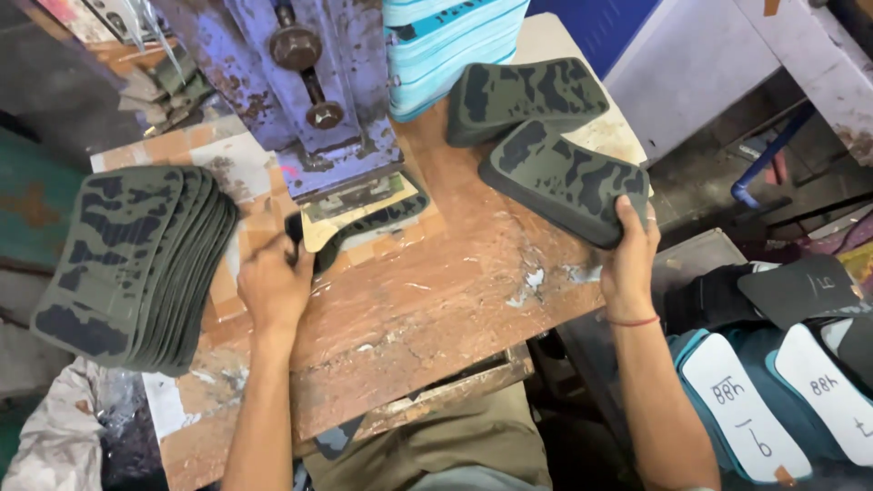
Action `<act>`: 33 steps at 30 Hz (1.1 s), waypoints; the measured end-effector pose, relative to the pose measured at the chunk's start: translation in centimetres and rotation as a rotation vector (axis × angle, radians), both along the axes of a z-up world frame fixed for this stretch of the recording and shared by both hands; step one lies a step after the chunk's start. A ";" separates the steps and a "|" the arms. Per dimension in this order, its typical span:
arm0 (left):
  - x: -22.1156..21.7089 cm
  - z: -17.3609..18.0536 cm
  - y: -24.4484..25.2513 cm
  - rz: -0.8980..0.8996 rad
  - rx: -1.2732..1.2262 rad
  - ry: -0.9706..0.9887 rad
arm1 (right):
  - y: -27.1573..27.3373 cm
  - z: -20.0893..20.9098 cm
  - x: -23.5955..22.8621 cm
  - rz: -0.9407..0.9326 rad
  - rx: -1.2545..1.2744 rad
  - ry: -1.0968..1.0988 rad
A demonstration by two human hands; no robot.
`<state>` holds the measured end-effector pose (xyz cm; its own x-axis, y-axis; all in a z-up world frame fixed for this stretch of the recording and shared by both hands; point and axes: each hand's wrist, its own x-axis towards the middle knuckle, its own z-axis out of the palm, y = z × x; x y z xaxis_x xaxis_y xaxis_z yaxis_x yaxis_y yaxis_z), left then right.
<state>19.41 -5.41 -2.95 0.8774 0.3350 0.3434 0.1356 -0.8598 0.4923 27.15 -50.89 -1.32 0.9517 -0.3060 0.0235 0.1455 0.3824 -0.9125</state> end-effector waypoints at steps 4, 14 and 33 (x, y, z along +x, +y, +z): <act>-6.1 0.5 -2.1 -0.025 -0.062 0.008 | -0.3 2.0 -1.8 -0.069 -0.127 0.093; -15.8 1.0 4.1 -0.068 -0.844 0.383 | 2.6 7.2 2.5 0.190 -1.617 -0.463; -9.5 9.5 14.6 0.240 0.076 -0.267 | 18.0 1.2 -16.2 0.592 -1.566 -0.634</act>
